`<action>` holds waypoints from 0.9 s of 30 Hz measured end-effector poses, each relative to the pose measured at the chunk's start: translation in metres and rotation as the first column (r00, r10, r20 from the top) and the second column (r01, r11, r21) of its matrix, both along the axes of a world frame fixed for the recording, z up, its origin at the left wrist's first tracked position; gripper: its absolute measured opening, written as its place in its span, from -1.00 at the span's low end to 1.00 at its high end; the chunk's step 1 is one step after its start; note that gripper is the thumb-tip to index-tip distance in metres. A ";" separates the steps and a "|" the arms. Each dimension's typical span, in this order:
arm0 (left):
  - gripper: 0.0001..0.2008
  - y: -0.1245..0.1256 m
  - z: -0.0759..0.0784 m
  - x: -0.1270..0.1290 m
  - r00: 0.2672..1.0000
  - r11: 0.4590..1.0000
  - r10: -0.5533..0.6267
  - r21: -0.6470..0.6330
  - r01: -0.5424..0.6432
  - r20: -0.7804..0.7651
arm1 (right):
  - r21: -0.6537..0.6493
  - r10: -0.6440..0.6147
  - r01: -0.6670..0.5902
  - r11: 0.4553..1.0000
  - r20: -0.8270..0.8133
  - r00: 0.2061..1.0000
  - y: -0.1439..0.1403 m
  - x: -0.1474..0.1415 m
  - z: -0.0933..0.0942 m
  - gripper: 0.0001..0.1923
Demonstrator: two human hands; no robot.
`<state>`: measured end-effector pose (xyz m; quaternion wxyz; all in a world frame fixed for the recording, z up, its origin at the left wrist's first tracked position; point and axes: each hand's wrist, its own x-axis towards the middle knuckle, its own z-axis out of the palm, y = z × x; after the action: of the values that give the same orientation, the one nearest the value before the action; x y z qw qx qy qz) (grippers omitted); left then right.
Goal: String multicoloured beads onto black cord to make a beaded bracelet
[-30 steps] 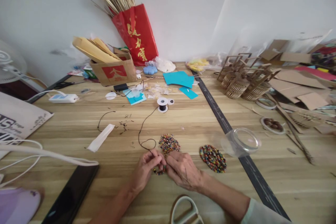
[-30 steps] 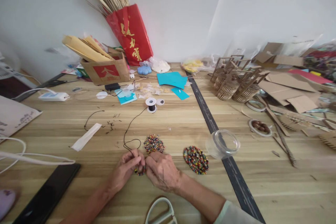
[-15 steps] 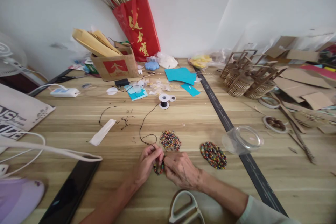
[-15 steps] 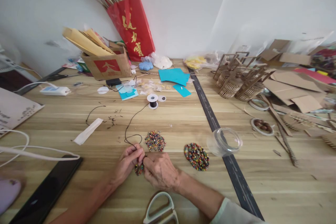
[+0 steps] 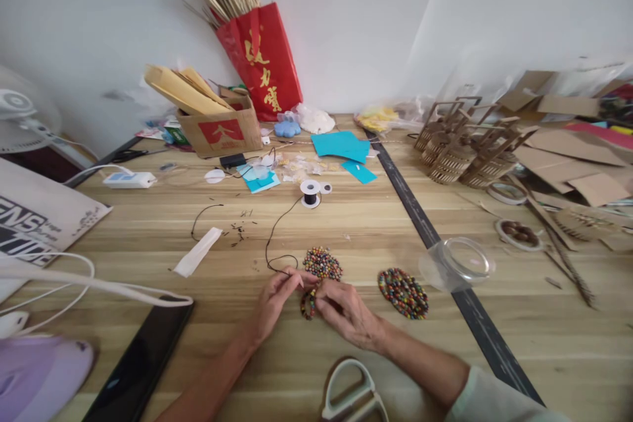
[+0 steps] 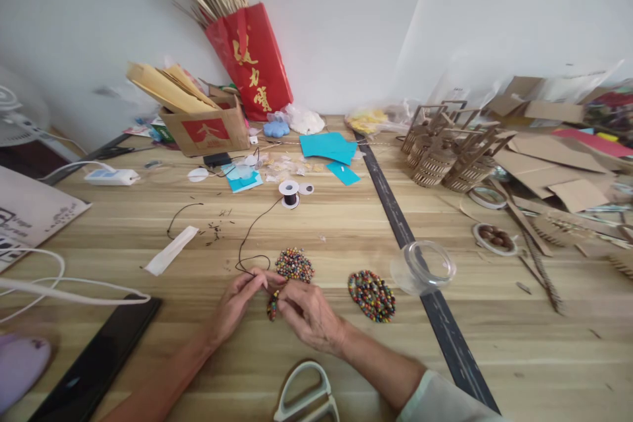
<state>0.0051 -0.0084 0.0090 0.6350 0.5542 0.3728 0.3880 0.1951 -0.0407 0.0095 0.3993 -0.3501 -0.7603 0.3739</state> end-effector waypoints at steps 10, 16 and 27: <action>-0.66 0.000 -0.013 0.000 0.992 0.990 -0.118 -0.069 0.120 0.039 | -0.402 -0.096 0.011 0.916 -0.192 0.977 0.003 0.000 -0.006 -0.61; -0.70 -0.001 -0.017 0.005 0.993 0.992 -0.086 -0.086 0.093 0.079 | -0.437 -0.128 0.048 0.898 -0.155 0.980 0.005 -0.003 -0.007 -0.54; -0.77 0.007 -0.004 -0.002 1.000 0.993 0.023 -0.115 -0.021 0.016 | -0.242 -0.081 0.087 0.966 0.036 0.996 0.002 0.002 0.013 -0.78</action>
<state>0.0026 -0.0014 0.0055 0.6648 0.5092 0.3951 0.3776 0.1971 -0.0388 0.0224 0.3591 -0.4329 -0.6984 0.4426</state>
